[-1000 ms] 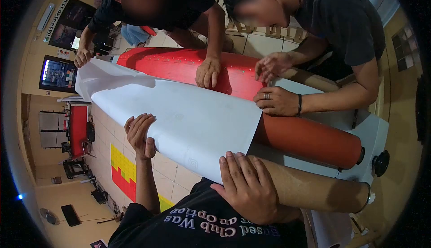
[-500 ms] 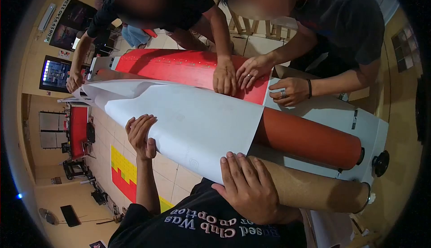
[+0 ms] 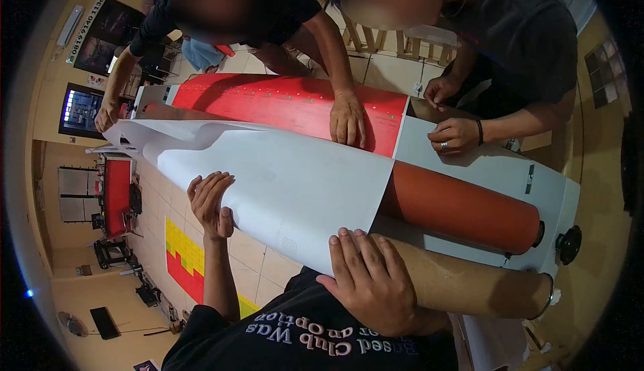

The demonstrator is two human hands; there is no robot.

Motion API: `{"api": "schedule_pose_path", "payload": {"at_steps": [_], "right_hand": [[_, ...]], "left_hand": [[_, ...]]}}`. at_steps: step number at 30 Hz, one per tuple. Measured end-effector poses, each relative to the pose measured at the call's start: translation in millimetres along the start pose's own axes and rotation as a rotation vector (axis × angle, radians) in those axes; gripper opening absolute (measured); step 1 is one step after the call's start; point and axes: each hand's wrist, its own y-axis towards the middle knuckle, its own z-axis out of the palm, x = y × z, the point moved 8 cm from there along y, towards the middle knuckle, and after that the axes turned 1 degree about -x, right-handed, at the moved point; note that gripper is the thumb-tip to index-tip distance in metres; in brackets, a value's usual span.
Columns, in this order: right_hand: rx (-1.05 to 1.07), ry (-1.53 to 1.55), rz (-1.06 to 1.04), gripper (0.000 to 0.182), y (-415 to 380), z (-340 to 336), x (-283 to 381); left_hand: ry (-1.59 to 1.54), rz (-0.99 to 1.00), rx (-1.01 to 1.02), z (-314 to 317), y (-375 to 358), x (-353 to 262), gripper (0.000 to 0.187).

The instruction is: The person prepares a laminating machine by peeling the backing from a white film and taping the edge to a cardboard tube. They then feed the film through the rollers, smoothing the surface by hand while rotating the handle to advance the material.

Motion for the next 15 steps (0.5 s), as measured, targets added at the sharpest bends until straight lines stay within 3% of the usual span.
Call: {"api": "schedule_pose_path", "payload": {"at_steps": [15], "right_hand": [[0.002, -0.002, 0.009, 0.062, -0.2, -1.2, -1.0]], "left_hand": [[0.002, -0.010, 0.011, 0.4, 3.7, -4.1, 0.062]]}}
